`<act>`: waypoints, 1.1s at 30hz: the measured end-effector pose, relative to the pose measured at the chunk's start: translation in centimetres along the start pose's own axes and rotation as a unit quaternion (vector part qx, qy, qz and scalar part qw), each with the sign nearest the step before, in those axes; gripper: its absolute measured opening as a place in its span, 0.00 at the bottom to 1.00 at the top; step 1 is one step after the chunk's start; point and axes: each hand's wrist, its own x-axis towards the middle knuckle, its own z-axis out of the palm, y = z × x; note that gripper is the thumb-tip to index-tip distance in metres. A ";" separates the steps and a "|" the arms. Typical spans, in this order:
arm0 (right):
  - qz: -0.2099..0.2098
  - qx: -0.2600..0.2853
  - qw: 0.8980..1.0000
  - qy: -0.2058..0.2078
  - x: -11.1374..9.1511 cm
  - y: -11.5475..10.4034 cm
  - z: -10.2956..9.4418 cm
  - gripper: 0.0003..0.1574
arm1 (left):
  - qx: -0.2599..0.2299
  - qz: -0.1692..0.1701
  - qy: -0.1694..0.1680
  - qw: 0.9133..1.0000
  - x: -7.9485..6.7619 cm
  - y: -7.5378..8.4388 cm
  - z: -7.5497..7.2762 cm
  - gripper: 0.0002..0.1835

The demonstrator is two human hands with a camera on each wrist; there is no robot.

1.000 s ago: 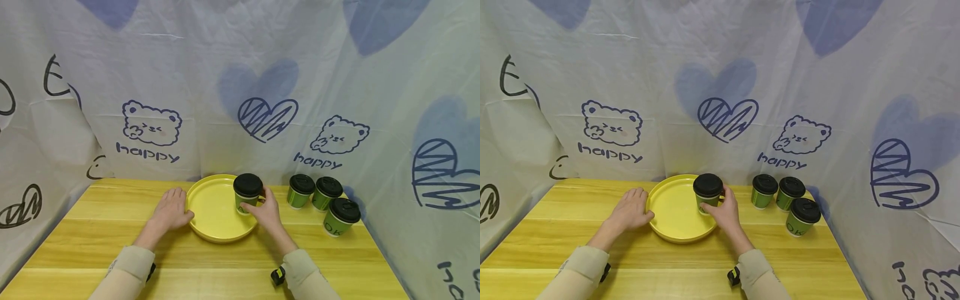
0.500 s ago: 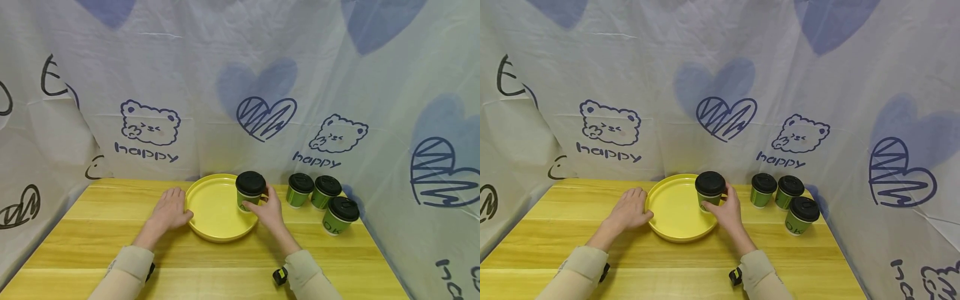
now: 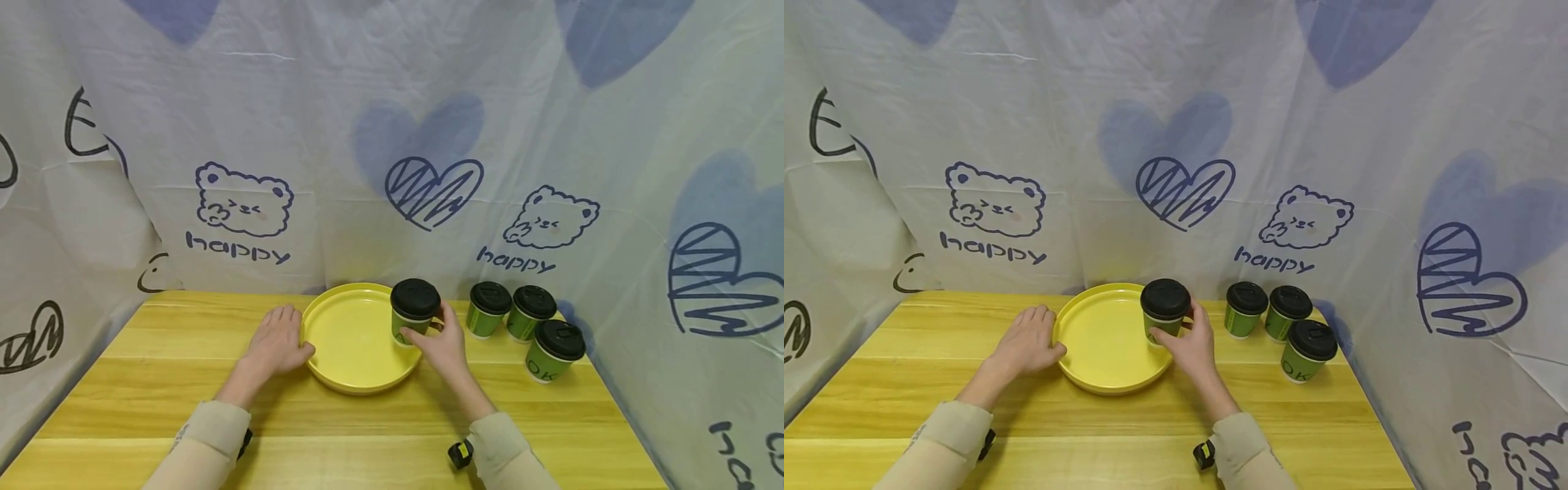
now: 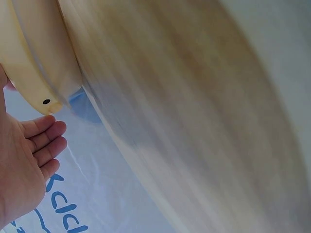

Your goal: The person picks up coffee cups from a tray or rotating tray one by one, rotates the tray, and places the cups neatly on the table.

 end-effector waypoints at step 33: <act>0.005 0.011 0.999 0.050 -1.3 1.8 -4.2 0.51 | 0.008 0.001 -0.007 1.000 -0.1 0.1 -0.1 0.36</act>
